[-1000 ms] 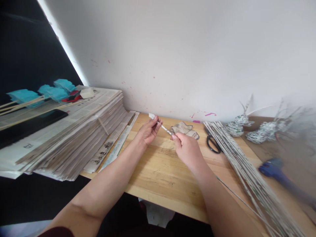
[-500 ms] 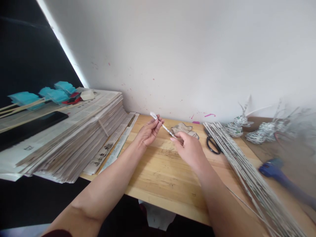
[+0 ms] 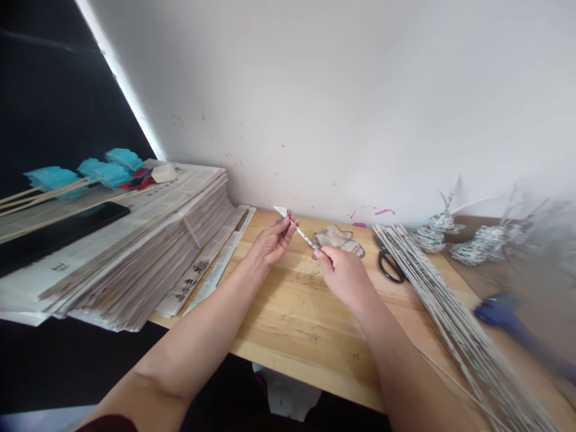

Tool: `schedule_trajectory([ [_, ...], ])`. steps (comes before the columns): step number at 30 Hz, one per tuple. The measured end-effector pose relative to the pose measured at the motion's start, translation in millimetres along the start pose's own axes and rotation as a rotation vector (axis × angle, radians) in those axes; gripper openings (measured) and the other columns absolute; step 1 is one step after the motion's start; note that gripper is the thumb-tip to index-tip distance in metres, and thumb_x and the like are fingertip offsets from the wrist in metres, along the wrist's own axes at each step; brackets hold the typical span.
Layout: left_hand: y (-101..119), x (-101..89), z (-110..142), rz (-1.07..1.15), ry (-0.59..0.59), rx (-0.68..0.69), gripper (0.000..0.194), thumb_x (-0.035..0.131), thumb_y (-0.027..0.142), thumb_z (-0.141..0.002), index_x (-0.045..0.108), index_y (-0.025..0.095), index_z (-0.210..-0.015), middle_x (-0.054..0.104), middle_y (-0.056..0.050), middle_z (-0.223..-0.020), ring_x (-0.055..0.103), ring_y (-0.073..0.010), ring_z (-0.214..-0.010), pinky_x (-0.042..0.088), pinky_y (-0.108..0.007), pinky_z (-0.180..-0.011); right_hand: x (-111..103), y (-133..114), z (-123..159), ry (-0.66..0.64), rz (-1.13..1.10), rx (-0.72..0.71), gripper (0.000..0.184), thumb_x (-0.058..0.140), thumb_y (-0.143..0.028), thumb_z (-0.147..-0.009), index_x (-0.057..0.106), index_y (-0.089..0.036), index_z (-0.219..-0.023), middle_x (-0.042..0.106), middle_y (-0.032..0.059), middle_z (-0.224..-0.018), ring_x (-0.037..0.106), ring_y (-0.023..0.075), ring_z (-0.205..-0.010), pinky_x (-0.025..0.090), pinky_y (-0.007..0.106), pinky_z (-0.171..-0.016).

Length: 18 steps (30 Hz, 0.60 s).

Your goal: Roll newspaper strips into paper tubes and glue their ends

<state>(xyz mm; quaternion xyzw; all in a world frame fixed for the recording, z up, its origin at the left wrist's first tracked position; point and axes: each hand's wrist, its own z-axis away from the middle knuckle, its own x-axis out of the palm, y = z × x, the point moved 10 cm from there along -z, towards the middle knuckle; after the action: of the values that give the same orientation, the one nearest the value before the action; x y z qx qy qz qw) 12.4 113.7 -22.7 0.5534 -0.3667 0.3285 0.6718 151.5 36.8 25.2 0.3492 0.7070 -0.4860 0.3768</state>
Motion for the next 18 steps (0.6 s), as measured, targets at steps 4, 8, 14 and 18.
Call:
schedule_trajectory([
  [4, 6.5, -11.5, -6.3, 0.045, 0.077, 0.027, 0.018, 0.053, -0.002, -0.085, 0.068, 0.008, -0.086, 0.068, -0.003, -0.073, 0.069, -0.0084, -0.070, 0.056, -0.013, -0.070, -10.2, -2.0, 5.3, -0.002, 0.276, -0.001, 0.024, 0.047, -0.035, -0.091, 0.062, -0.021, -0.080, 0.066, 0.0040, -0.069, 0.057, 0.0183, -0.062, 0.026, 0.028, -0.054],
  [8, 14.4, -21.6, -7.0, 0.075, 0.168, 0.049, 0.021, 0.049, -0.002, -0.088, 0.066, 0.010, -0.090, 0.067, 0.000, -0.068, 0.068, -0.0067, -0.065, 0.056, -0.010, -0.064, -41.7, -11.8, 27.5, 0.011, 0.520, 0.062, 0.017, 0.047, -0.029, -0.090, 0.062, -0.021, -0.089, 0.067, 0.0064, -0.075, 0.058, 0.0202, -0.062, 0.021, 0.030, -0.052],
  [14, 8.6, -19.4, -4.2, -0.008, 0.164, -0.022, 0.019, 0.048, 0.001, -0.089, 0.064, 0.010, -0.091, 0.067, -0.001, -0.066, 0.069, -0.0088, -0.064, 0.055, -0.009, -0.056, -55.5, -22.2, 95.6, -0.107, 0.359, 0.099, 0.022, 0.045, -0.031, -0.092, 0.059, -0.021, -0.080, 0.067, 0.0054, -0.074, 0.061, 0.0193, -0.069, 0.030, 0.029, -0.057],
  [18, -17.4, -12.2, 3.6, -0.183, 0.087, -0.162, 0.017, 0.051, -0.001, -0.087, 0.065, 0.009, -0.084, 0.067, -0.003, -0.068, 0.069, -0.0102, -0.065, 0.056, -0.010, -0.055, -37.5, -1.4, 144.2, -0.347, 0.131, 0.102, 0.024, 0.056, -0.041, -0.087, 0.063, -0.022, -0.075, 0.067, 0.0030, -0.072, 0.061, 0.0185, -0.068, 0.035, 0.027, -0.058],
])
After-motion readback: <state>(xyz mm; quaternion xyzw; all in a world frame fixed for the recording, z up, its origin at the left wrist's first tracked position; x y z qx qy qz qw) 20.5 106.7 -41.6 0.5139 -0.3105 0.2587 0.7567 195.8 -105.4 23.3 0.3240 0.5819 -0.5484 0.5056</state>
